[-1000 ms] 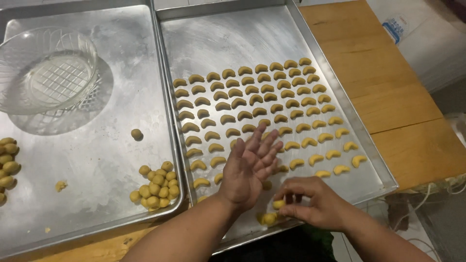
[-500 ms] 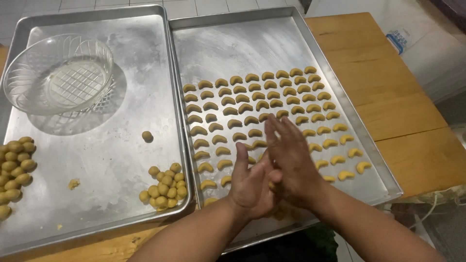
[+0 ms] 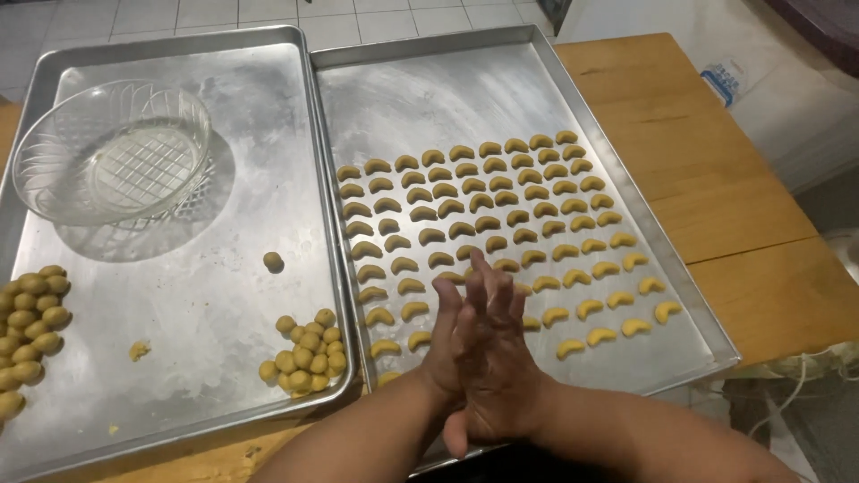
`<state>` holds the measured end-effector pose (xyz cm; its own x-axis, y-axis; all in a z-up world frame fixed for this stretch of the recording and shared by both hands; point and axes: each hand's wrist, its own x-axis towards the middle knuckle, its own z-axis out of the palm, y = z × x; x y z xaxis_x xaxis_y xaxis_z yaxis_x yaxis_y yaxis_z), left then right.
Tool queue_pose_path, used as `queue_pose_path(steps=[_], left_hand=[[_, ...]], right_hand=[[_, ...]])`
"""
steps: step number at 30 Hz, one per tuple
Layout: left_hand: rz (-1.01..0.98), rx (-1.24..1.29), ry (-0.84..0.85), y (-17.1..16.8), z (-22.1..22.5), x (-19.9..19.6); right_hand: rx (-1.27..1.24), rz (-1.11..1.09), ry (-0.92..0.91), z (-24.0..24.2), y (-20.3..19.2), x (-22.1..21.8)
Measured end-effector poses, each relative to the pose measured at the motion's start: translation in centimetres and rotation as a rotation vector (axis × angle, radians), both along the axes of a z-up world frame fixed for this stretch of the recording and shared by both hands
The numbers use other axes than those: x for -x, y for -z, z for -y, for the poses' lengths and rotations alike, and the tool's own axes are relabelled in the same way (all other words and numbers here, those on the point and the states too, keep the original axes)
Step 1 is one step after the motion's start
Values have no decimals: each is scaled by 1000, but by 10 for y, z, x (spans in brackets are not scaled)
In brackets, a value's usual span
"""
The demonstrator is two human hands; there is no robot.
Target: Shaping small balls of dough into crescent shapes and arranging them in rows on a baking tray.
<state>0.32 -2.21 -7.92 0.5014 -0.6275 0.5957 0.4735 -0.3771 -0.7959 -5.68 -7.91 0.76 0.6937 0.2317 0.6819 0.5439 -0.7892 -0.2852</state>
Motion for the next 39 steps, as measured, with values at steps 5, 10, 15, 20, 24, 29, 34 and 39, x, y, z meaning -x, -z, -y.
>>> queue_pose_path(steps=[5,10,15,20,24,29,34,39], left_hand=[[1099,-1385,-761,-105,-16,16],[959,-1261,-686,-49,-3,10],[912,-1222,-738,-106,-19,12],[1249,-1175,-796,-117,-20,-2],[1110,-849,-1941,-46,11,-44],[1418,-1415,-708,-102,-15,-31],[1117,-1323,-1458,-53,22,-16],[1262,-1192,-1049,-98,-15,-24]], right_hand=[[-61,-446,400,46,12,-34],[-16,-87,201,13,11,-21],[195,-119,146,36,13,-31],[-97,-237,317,36,-37,-61],[64,41,-59,17,-16,-48],[-188,-363,220,56,-20,-79],[-13,-198,165,35,3,-70],[-20,-168,75,35,-8,-70]])
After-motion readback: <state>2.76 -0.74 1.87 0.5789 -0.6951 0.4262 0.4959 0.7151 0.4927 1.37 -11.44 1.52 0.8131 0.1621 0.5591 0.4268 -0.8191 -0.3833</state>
